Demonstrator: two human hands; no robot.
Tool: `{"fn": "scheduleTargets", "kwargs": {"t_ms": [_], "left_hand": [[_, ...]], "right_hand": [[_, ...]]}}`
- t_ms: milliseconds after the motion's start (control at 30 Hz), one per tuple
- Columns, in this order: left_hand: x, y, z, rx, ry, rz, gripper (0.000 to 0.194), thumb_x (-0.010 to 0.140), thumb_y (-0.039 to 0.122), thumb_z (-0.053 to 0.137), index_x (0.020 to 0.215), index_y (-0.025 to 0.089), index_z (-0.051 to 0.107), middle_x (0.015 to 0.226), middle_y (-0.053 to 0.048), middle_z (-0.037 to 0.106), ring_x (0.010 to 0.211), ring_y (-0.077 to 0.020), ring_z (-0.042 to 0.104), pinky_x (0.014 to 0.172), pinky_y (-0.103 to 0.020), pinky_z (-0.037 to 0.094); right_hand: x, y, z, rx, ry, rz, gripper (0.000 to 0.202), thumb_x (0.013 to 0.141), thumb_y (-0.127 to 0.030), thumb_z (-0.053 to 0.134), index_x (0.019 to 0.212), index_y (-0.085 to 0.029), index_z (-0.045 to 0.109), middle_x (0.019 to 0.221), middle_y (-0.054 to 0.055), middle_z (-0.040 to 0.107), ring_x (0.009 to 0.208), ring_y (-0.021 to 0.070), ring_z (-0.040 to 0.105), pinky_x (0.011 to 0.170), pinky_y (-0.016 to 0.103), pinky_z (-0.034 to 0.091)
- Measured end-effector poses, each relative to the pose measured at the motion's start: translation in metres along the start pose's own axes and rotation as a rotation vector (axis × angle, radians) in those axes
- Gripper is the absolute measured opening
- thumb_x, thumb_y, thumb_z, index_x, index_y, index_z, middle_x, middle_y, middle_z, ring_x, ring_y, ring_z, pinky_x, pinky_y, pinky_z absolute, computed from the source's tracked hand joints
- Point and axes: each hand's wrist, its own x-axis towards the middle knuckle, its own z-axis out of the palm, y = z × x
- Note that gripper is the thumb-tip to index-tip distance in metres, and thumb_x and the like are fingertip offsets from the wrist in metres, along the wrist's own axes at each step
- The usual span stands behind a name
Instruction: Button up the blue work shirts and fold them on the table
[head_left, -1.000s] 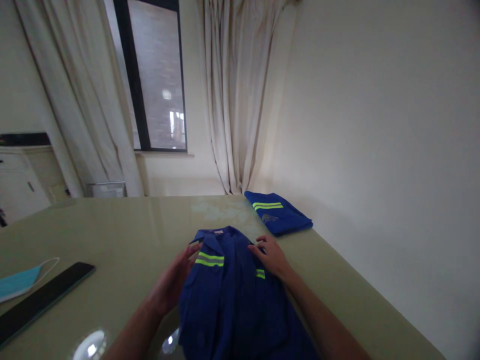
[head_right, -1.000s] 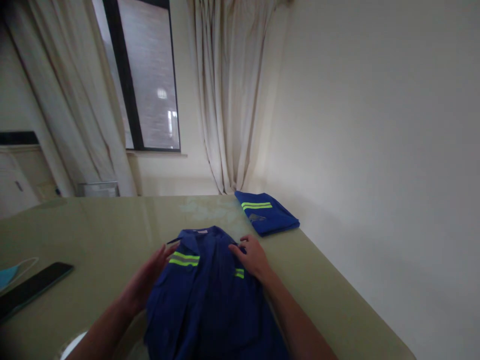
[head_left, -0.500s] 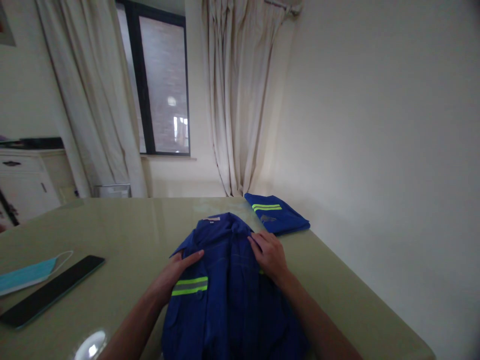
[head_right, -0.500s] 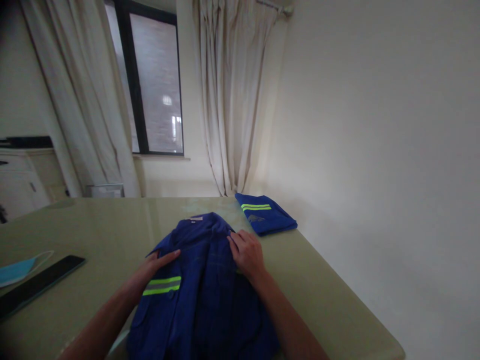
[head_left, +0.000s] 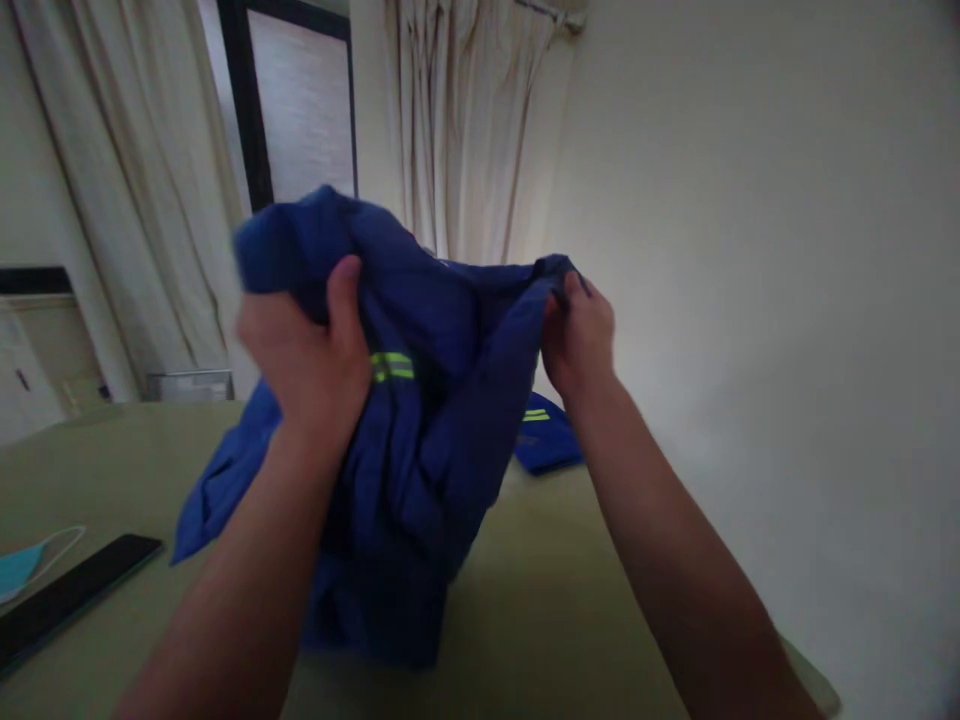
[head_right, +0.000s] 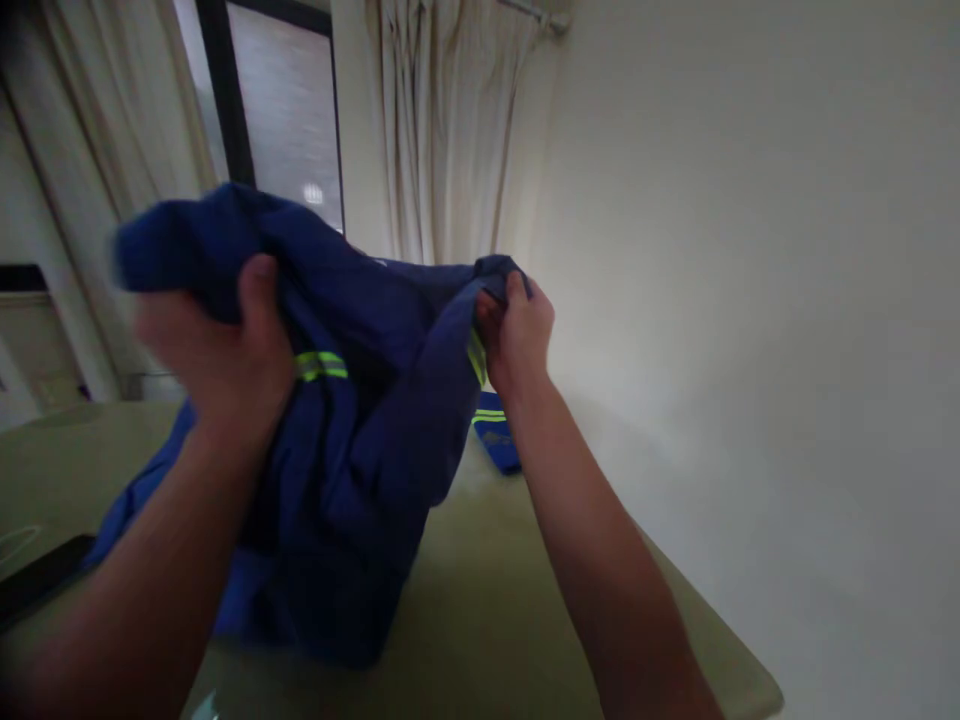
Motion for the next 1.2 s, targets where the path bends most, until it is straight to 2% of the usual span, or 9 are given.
{"fn": "scheduleTargets", "kwargs": {"t_ms": [100, 200, 300, 433, 600, 733, 833, 967, 1200], "left_hand": [[-0.012, -0.046, 0.053, 0.008, -0.403, 0.049, 0.057, 0.094, 0.029, 0.057, 0.144, 0.006, 0.045, 0.149, -0.023, 0.049, 0.139, -0.0325, 0.049, 0.115, -0.050, 0.041], [-0.055, -0.103, 0.067, 0.130, -0.656, 0.023, 0.054, 0.092, 0.023, 0.051, 0.143, 0.004, 0.048, 0.145, -0.026, 0.053, 0.137, -0.0349, 0.050, 0.113, -0.052, 0.042], [-0.114, -0.147, 0.027, 0.093, -0.912, -0.043, 0.047, 0.094, 0.032, 0.046, 0.134, 0.012, 0.059, 0.129, -0.016, 0.068, 0.122, -0.0302, 0.064, 0.108, -0.047, 0.050], [-0.195, -0.183, -0.068, -0.004, -1.302, -0.121, 0.042, 0.091, 0.056, 0.053, 0.117, 0.030, 0.074, 0.125, -0.006, 0.073, 0.118, -0.0333, 0.067, 0.106, -0.047, 0.054], [-0.243, -0.202, -0.122, 0.099, -1.378, -0.142, 0.051, 0.078, 0.061, 0.066, 0.124, 0.040, 0.073, 0.141, -0.002, 0.065, 0.130, -0.0399, 0.058, 0.114, -0.052, 0.047], [-0.212, -0.197, -0.072, -0.045, -1.297, -0.336, 0.042, 0.092, 0.052, 0.044, 0.108, 0.030, 0.076, 0.104, -0.005, 0.080, 0.096, -0.0316, 0.074, 0.090, -0.047, 0.059], [-0.178, -0.195, -0.029, -0.133, -1.036, -0.626, 0.049, 0.088, 0.058, 0.046, 0.110, 0.022, 0.071, 0.093, -0.007, 0.078, 0.086, -0.0269, 0.074, 0.077, -0.039, 0.061], [-0.172, -0.201, -0.035, -0.065, -0.674, -0.574, 0.054, 0.089, 0.060, 0.046, 0.117, 0.018, 0.063, 0.105, -0.012, 0.074, 0.097, -0.0269, 0.072, 0.081, -0.038, 0.060], [-0.221, -0.208, -0.096, 0.157, -1.266, -0.071, 0.056, 0.077, 0.045, 0.068, 0.131, 0.031, 0.065, 0.138, -0.009, 0.066, 0.126, -0.0352, 0.062, 0.109, -0.052, 0.047]], "right_hand": [[0.026, 0.058, 0.007, -0.123, -0.140, 0.029, 0.026, 0.099, -0.041, 0.057, 0.120, -0.025, 0.058, 0.105, 0.002, 0.073, 0.095, 0.0159, 0.071, 0.086, 0.033, 0.058], [0.000, 0.114, -0.022, -0.574, -0.235, 0.116, 0.036, 0.095, -0.033, 0.062, 0.130, -0.024, 0.057, 0.116, 0.006, 0.071, 0.104, 0.0186, 0.068, 0.098, 0.038, 0.051], [-0.071, 0.143, -0.070, -1.003, -0.348, 0.138, 0.024, 0.098, -0.037, 0.056, 0.110, -0.020, 0.068, 0.105, 0.008, 0.073, 0.102, 0.0221, 0.067, 0.099, 0.038, 0.048], [-0.194, 0.132, -0.121, -1.209, -0.530, 0.240, 0.038, 0.099, -0.053, 0.051, 0.102, -0.020, 0.069, 0.099, 0.008, 0.070, 0.091, 0.0226, 0.066, 0.086, 0.034, 0.050], [-0.282, 0.102, -0.132, -1.264, -0.785, 0.317, 0.074, 0.078, -0.055, 0.078, 0.142, -0.027, 0.054, 0.137, 0.011, 0.059, 0.123, 0.0320, 0.054, 0.107, 0.041, 0.040], [-0.252, 0.128, -0.116, -1.361, -0.873, 0.278, 0.036, 0.089, -0.024, 0.060, 0.124, -0.024, 0.068, 0.128, 0.009, 0.066, 0.119, 0.0287, 0.057, 0.106, 0.042, 0.041], [-0.212, 0.160, -0.112, -1.414, -0.714, 0.279, 0.044, 0.089, -0.010, 0.047, 0.128, -0.018, 0.066, 0.130, 0.013, 0.066, 0.123, 0.0283, 0.058, 0.106, 0.042, 0.042], [-0.207, 0.173, -0.122, -1.142, -0.414, 0.361, 0.040, 0.099, -0.028, 0.045, 0.135, -0.019, 0.060, 0.122, 0.012, 0.069, 0.113, 0.0251, 0.065, 0.101, 0.039, 0.048], [-0.250, 0.160, -0.120, -0.895, -0.542, 0.376, 0.057, 0.077, -0.023, 0.072, 0.133, -0.022, 0.061, 0.111, 0.007, 0.070, 0.104, 0.0245, 0.066, 0.098, 0.040, 0.049]]}}
